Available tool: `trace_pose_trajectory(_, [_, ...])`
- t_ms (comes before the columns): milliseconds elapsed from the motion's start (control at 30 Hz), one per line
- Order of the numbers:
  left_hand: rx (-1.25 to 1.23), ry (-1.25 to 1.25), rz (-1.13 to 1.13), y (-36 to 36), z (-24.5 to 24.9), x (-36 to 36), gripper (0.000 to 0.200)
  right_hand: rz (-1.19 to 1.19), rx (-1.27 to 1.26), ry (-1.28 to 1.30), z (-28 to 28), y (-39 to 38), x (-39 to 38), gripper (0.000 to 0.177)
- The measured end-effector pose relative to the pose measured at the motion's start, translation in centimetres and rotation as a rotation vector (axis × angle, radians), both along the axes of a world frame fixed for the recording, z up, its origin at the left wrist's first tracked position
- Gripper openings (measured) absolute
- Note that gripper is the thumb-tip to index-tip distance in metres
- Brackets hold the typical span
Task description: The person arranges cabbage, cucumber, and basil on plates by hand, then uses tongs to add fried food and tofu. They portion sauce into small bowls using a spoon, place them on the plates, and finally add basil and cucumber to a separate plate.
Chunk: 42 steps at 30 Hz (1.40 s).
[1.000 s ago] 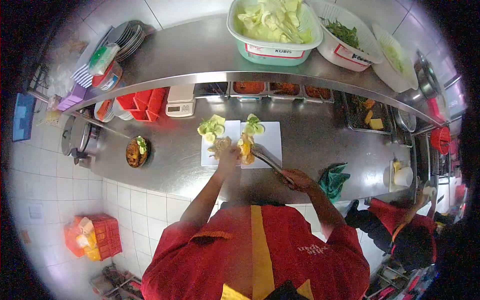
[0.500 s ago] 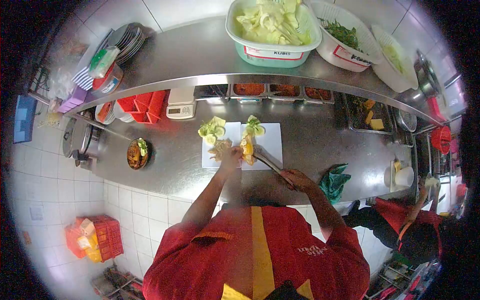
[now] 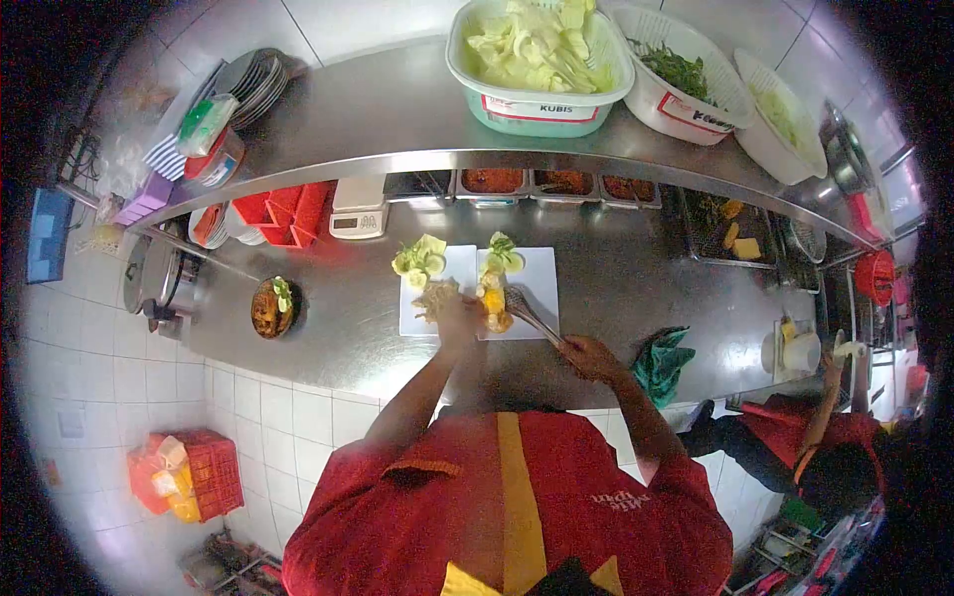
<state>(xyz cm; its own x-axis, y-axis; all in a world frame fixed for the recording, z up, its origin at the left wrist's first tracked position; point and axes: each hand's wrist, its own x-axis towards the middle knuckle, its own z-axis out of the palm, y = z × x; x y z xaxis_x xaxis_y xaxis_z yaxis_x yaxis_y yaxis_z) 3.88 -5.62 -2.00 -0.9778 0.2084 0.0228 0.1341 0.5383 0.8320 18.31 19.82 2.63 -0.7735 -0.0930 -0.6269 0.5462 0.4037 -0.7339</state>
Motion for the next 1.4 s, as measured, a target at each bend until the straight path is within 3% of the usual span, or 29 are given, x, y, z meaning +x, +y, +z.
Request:
trace_pose_trajectory(33, [-0.141,0.002,0.020,0.0,-0.2,-0.1,0.022,0.000,0.002,0.000,0.4,-0.3,0.0,0.036])
trace_pose_trajectory(133, [-0.142,0.027,-0.023,-0.3,-0.3,0.1,0.023,-0.026,0.004,0.086,-0.4,-0.8,0.2,0.039])
trace_pose_trajectory(200, [-0.157,-0.080,-0.009,-0.2,0.1,-0.2,0.023,0.068,0.332,0.524,-3.0,-0.9,0.2,0.040])
trace_pose_trajectory(233, [-0.172,-0.187,0.004,-0.2,0.3,-0.2,0.023,0.071,0.333,0.525,-2.7,-0.8,0.1,0.040])
trace_pose_trajectory(367, [-0.016,-0.153,0.001,-0.4,-0.2,0.4,0.022,0.087,0.253,0.245,0.8,-1.6,-0.3,0.040])
trace_pose_trajectory(433, [-0.096,0.138,0.013,-0.2,0.2,1.0,0.023,0.048,0.211,0.147,1.9,-1.7,-0.3,0.040])
trace_pose_trajectory(500, [-0.057,0.080,0.028,0.1,0.4,1.2,0.024,-0.028,0.049,0.014,2.6,-1.6,-0.2,0.041])
trace_pose_trajectory(567, [-0.018,0.020,0.044,0.3,0.3,1.3,0.024,-0.006,0.108,0.063,0.1,-1.0,-0.1,0.041])
trace_pose_trajectory(633, [-0.274,0.161,0.021,0.6,0.9,1.2,0.032,0.017,0.166,0.115,-0.4,-0.8,-0.1,0.041])
trace_pose_trajectory(667, [-0.273,0.162,0.022,0.8,1.1,1.5,0.032,0.021,0.161,0.123,-0.7,-0.8,0.0,0.041])
trace_pose_trajectory(733, [-0.213,-0.007,-0.007,1.9,4.9,2.4,0.044,0.027,0.155,0.133,0.4,-1.2,-0.1,0.041])
trace_pose_trajectory(800, [-0.345,-0.002,-0.013,2.4,3.5,1.8,0.048,-0.051,0.105,-0.045,2.2,-1.6,-0.3,0.043])
trace_pose_trajectory(867, [-0.477,0.003,-0.016,3.0,1.0,1.4,0.053,-0.056,0.062,-0.029,0.8,-1.3,0.0,0.043])
trace_pose_trajectory(933, [-0.640,0.217,0.030,3.8,-0.3,1.5,0.055,-0.057,0.017,-0.013,-0.7,-0.7,-0.1,0.043])
trace_pose_trajectory(1033, [-0.467,0.125,0.100,3.6,0.8,2.1,0.054,0.088,0.144,0.095,-0.8,0.4,-0.3,0.041])
trace_pose_trajectory(1167, [-0.529,0.142,0.031,3.6,-1.2,1.7,0.053,0.071,0.216,0.188,-0.3,2.8,0.0,0.040])
trace_pose_trajectory(1200, [-0.498,0.098,0.085,4.0,0.6,2.1,0.052,0.062,0.246,0.261,-0.5,3.2,0.1,0.039])
trace_pose_trajectory(1300, [-0.469,0.029,0.139,4.5,1.5,3.0,0.051,0.033,0.133,0.220,0.5,2.4,-1.0,0.037])
trace_pose_trajectory(1400, [-0.436,0.030,0.134,4.2,0.8,2.9,0.050,0.102,0.174,0.254,-0.9,2.1,-1.8,0.035])
